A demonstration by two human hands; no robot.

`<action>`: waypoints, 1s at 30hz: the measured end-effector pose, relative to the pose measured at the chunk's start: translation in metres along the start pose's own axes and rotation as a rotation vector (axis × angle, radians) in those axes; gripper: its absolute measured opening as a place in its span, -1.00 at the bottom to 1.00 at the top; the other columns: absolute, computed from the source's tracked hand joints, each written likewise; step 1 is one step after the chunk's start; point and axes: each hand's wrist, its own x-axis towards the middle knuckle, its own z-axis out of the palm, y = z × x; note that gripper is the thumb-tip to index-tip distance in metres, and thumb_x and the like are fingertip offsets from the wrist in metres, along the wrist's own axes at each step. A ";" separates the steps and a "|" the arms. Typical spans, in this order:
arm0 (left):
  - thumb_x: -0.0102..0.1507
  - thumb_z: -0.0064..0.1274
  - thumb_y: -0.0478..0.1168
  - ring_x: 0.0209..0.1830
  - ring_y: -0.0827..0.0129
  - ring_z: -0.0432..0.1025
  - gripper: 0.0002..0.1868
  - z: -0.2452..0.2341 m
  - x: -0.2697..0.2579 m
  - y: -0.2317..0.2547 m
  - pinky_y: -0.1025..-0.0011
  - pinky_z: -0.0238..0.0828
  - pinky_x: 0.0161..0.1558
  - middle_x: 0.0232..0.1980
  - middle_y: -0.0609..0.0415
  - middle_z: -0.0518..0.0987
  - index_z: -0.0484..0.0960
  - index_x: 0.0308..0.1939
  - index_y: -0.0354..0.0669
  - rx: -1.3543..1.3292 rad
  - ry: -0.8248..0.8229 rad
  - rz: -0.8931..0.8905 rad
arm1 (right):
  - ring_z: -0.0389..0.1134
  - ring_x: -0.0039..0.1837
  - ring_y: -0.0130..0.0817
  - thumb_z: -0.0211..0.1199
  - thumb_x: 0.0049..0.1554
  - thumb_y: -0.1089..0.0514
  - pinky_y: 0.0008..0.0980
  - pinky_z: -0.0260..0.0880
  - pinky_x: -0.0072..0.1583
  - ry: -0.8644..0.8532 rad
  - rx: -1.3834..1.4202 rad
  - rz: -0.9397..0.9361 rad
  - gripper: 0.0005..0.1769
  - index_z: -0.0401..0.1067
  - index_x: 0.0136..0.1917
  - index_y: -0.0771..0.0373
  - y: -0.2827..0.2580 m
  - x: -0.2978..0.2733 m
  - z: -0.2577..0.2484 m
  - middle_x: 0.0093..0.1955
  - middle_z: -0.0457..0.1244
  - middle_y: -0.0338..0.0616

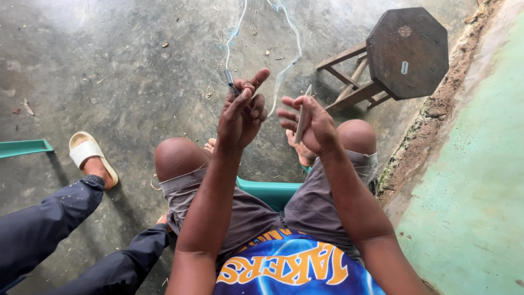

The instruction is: The person sits on a green plastic chair and uses a small tool to repair a fishing net. They repeatedly pull the net, thread the tool through the mesh, and tie knots to mend the net.

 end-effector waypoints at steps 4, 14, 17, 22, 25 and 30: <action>0.50 -0.12 -0.23 -0.48 0.52 0.25 -0.94 -0.010 0.002 0.010 0.64 0.17 -0.46 0.39 -0.10 0.52 0.47 -0.01 0.01 0.032 0.009 0.081 | 0.47 -0.09 -0.02 0.18 0.35 -0.02 -0.17 0.53 -0.09 0.007 -1.229 -0.257 -0.72 0.51 0.20 0.16 -0.024 -0.018 0.021 -0.01 0.38 0.08; 0.46 -0.10 -0.25 -0.56 0.51 0.23 -0.97 -0.008 0.004 0.018 0.61 0.21 -0.52 0.27 -0.27 0.58 0.42 -0.03 -0.03 0.171 0.068 0.158 | 0.36 0.05 0.42 0.07 0.35 -0.04 0.31 0.30 -0.03 -0.155 -1.795 -0.268 -0.73 0.30 0.22 0.12 -0.033 -0.034 0.095 -0.12 0.30 0.30; 0.44 -0.10 -0.24 -0.59 0.51 0.22 -0.95 -0.011 0.004 0.016 0.60 0.22 -0.55 0.23 -0.32 0.59 0.39 -0.03 -0.03 0.176 0.081 0.118 | 0.42 0.00 0.18 0.05 0.38 -0.09 0.07 0.43 -0.01 -0.223 -1.886 -0.470 -0.78 0.43 0.16 -0.03 -0.025 -0.023 0.110 -0.06 0.32 -0.05; 0.43 -0.09 -0.25 -0.61 0.51 0.21 -0.93 -0.008 0.004 0.016 0.58 0.20 -0.57 0.21 -0.39 0.58 0.36 -0.04 -0.07 0.182 0.083 0.091 | 0.42 0.01 0.12 0.05 0.39 -0.11 0.04 0.43 -0.02 -0.186 -1.873 -0.496 -0.74 0.47 0.22 -0.09 -0.017 -0.005 0.099 -0.06 0.31 -0.13; 0.43 -0.10 -0.24 -0.61 0.52 0.21 -0.93 -0.008 0.005 0.015 0.59 0.20 -0.57 0.21 -0.39 0.58 0.35 -0.05 -0.06 0.170 0.080 0.079 | 0.43 0.00 0.11 0.16 0.34 -0.06 -0.01 0.44 -0.02 -0.154 -1.762 -0.549 -0.79 0.50 0.12 0.01 -0.010 0.002 0.098 -0.11 0.32 -0.07; 0.42 -0.12 -0.24 -0.61 0.50 0.23 -0.95 -0.003 0.005 0.015 0.57 0.23 -0.59 0.20 -0.42 0.58 0.34 -0.06 -0.05 0.107 0.068 0.076 | 0.46 -0.11 -0.05 0.35 0.27 0.01 -0.17 0.45 -0.06 -0.069 -1.495 -0.669 -0.83 0.55 -0.03 0.12 0.005 0.013 0.095 -0.27 0.33 -0.05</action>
